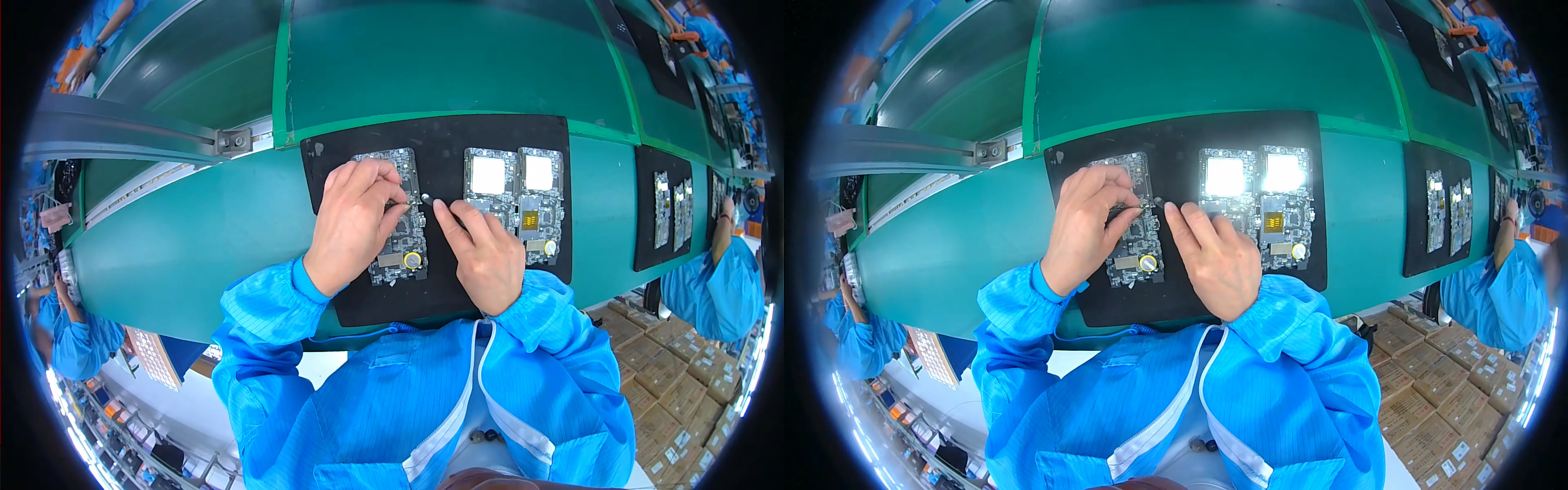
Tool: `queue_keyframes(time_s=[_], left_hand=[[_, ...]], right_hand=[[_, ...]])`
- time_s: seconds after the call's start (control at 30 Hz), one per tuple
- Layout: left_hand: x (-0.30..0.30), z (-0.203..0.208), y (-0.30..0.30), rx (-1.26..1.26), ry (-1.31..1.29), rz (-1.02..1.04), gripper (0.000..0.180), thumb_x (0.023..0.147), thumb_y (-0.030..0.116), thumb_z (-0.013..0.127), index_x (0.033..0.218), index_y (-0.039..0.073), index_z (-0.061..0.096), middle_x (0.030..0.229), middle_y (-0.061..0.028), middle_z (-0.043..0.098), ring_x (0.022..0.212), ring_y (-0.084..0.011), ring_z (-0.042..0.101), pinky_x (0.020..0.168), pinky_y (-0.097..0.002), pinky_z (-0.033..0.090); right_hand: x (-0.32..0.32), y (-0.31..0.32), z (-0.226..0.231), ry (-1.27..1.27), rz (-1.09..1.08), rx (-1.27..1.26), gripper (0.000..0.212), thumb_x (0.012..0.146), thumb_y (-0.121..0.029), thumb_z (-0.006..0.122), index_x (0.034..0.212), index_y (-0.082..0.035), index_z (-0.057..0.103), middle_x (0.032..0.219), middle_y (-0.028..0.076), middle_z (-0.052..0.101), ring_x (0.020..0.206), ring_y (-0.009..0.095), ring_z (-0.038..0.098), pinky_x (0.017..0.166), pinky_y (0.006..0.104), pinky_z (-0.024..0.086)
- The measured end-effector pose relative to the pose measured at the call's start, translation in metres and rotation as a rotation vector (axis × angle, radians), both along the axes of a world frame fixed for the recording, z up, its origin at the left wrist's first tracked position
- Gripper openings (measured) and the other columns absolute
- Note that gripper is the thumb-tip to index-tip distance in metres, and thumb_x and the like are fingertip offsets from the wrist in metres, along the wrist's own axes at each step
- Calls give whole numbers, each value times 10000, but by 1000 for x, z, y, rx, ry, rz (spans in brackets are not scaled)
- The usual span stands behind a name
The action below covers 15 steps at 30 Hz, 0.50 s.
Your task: Assemble electronic components onto circuit boards on a factory production line.
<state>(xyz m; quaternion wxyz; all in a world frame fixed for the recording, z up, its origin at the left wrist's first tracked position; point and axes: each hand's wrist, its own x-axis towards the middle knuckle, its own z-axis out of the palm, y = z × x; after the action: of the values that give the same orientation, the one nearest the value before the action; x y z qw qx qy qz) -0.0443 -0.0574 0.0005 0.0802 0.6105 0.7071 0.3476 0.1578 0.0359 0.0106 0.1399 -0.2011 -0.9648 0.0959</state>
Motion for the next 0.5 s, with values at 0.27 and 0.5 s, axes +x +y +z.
queue_keyframes(time_s=[0.27, 0.5], left_hand=[[0, 1, -1, -19, -3, -7, 190, 743, 10, 819, 867, 51, 682, 1069, -71, 643, 1042, -308, 620, 914, -431, 459], [-16, 6, -1, -27, -186, 54, 143, 831, -8, 767, 941, 26, 684, 1072, -107, 653, 998, -301, 652, 884, -399, 506]], right_hand=[[-3, -1, -4, -36, 99, 87, 553, 789, -103, 656, 1337, -29, 672, 1249, 48, 595, 814, 183, 580, 600, 297, 550], [7, 11, 7, 43, 68, -45, 594, 709, 37, 680, 1285, -103, 723, 1192, 48, 649, 833, 227, 639, 639, 342, 567]])
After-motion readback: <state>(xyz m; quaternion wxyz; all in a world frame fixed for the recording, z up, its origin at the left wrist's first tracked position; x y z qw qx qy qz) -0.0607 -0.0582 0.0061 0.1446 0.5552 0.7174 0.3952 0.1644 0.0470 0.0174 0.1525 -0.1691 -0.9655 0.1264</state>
